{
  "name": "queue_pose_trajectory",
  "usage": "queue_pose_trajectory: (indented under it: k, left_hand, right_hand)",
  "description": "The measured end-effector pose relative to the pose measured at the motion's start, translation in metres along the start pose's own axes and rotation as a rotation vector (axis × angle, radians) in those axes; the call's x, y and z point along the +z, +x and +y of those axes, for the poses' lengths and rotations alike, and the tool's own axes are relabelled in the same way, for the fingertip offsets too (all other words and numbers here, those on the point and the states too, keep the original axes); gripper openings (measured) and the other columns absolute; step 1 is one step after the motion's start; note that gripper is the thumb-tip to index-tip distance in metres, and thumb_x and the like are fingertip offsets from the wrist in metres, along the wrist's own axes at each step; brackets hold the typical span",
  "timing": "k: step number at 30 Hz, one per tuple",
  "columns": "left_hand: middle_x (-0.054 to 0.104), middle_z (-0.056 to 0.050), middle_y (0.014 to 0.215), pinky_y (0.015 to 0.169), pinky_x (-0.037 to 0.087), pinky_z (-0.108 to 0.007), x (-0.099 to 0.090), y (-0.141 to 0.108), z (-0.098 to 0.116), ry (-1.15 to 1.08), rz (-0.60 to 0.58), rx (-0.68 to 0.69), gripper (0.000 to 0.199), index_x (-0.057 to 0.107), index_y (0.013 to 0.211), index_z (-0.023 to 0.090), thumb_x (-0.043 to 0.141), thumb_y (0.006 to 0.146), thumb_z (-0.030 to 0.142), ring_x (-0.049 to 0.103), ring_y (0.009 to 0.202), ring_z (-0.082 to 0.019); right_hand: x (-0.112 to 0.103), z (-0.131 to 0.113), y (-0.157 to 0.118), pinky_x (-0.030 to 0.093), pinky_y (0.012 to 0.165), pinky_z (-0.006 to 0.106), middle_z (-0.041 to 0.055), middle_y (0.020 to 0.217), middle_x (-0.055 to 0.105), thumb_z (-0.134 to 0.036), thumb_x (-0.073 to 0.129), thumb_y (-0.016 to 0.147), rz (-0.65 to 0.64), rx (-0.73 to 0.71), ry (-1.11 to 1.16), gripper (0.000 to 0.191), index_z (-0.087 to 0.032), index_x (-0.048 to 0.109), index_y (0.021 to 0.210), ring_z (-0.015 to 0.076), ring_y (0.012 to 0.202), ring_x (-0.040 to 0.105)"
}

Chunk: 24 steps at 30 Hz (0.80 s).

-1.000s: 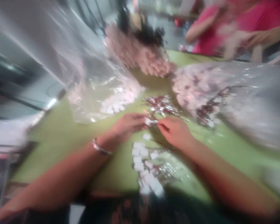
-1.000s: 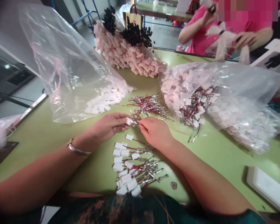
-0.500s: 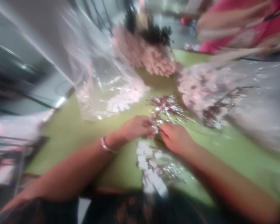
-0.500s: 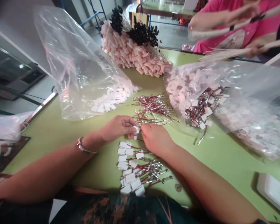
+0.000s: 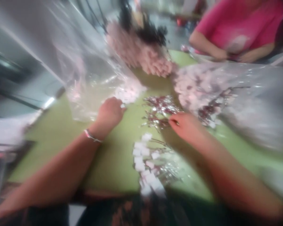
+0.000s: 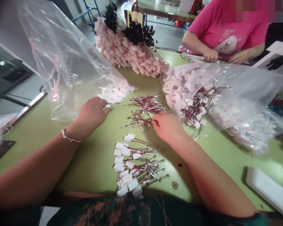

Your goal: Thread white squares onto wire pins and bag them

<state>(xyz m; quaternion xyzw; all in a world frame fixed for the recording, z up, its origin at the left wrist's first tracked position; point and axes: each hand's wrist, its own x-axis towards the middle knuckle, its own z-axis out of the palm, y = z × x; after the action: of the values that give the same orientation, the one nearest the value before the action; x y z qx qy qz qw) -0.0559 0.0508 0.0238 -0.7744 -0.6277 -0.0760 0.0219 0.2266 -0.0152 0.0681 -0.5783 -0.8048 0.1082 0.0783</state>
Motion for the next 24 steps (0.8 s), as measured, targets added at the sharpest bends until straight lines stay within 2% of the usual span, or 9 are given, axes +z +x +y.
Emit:
queue_pose_trajectory:
  k: [2,5,9,12,14,16,19,21,24]
  left_hand:
    - [0.063,-0.016,0.097,0.086,0.046,-0.041,0.003,-0.001,0.001,-0.026,0.023,0.036,0.023,0.064,0.095,0.012,0.053,0.088,0.031,0.057,0.096,-0.031]
    - [0.065,-0.014,0.097,0.087,0.046,-0.040,0.005,-0.002,0.002,-0.066,0.054,0.089,0.022,0.065,0.103,0.014,0.055,0.087,0.025,0.057,0.097,-0.029]
    - [0.065,-0.012,0.100,0.087,0.046,-0.039,0.006,-0.005,0.002,-0.135,0.128,0.161,0.024,0.067,0.105,0.015,0.051,0.087,0.017,0.057,0.099,-0.028]
    - [0.066,-0.011,0.100,0.085,0.047,-0.038,0.003,-0.007,0.006,-0.325,0.160,0.133,0.025,0.069,0.104,0.017,0.050,0.088,0.017,0.059,0.095,-0.025]
    - [0.067,-0.009,0.098,0.084,0.048,-0.036,-0.002,-0.009,0.012,-0.555,0.163,0.038,0.024,0.069,0.105,0.016,0.057,0.084,0.019,0.061,0.091,-0.022]
    - [0.069,-0.007,0.092,0.079,0.049,-0.033,-0.007,-0.013,0.021,-0.875,0.106,-0.084,0.027,0.068,0.105,0.015,0.066,0.078,0.022,0.062,0.083,-0.019]
    - [0.069,-0.004,0.081,0.068,0.049,-0.028,-0.011,-0.021,0.036,-1.358,-0.100,-0.149,0.026,0.069,0.096,0.014,0.073,0.073,0.026,0.060,0.068,-0.012]
    - [0.069,-0.002,0.075,0.064,0.047,-0.025,-0.011,-0.026,0.045,-1.560,-0.226,-0.146,0.021,0.071,0.089,0.016,0.075,0.071,0.027,0.057,0.061,-0.009]
    - [0.069,-0.001,0.074,0.063,0.046,-0.024,-0.010,-0.030,0.054,-1.700,-0.314,-0.179,0.021,0.073,0.086,0.017,0.079,0.068,0.026,0.057,0.062,-0.008]
  right_hand:
    - [0.003,0.009,0.005,0.038,0.063,0.030,0.0038,0.083,0.065,-0.021,0.051,0.087,0.036,-0.018,0.006,0.021,-0.021,0.071,0.081,0.0148,0.068,0.055]
    - [0.018,0.004,0.007,0.037,0.062,0.028,0.0037,0.091,0.065,-0.024,0.052,0.089,0.050,-0.108,0.000,0.019,-0.023,0.071,0.090,0.0153,0.074,0.057]
    - [0.038,-0.006,0.007,0.035,0.059,0.028,0.0066,0.087,0.063,-0.022,0.049,0.091,0.055,-0.168,-0.125,0.023,-0.018,0.070,0.083,0.0171,0.075,0.056]
    - [0.039,-0.001,0.010,0.039,0.064,0.027,0.0064,0.091,0.065,-0.022,0.050,0.091,0.158,-0.191,0.030,0.022,-0.020,0.071,0.084,0.0167,0.079,0.057]
    - [0.034,0.003,0.013,0.043,0.071,0.029,0.0049,0.093,0.067,-0.024,0.053,0.089,0.252,-0.169,0.211,0.018,-0.021,0.071,0.086,0.0164,0.081,0.060]
    - [0.026,0.005,0.014,0.046,0.074,0.030,0.0026,0.088,0.070,-0.027,0.057,0.087,0.313,-0.077,0.374,0.015,-0.022,0.071,0.086,0.0168,0.079,0.062]
    - [0.017,0.002,0.013,0.048,0.072,0.031,0.0005,0.085,0.073,-0.029,0.059,0.085,0.331,0.048,0.514,0.014,-0.024,0.072,0.086,0.0177,0.077,0.064]
    - [0.016,-0.002,0.011,0.048,0.072,0.031,0.0002,0.086,0.074,-0.027,0.058,0.085,0.317,0.035,0.542,0.014,-0.024,0.071,0.086,0.0172,0.077,0.065]
    - [0.018,-0.009,0.006,0.047,0.072,0.028,0.0007,0.087,0.074,-0.025,0.056,0.087,0.277,-0.116,0.500,0.014,-0.023,0.070,0.088,0.0155,0.077,0.065]
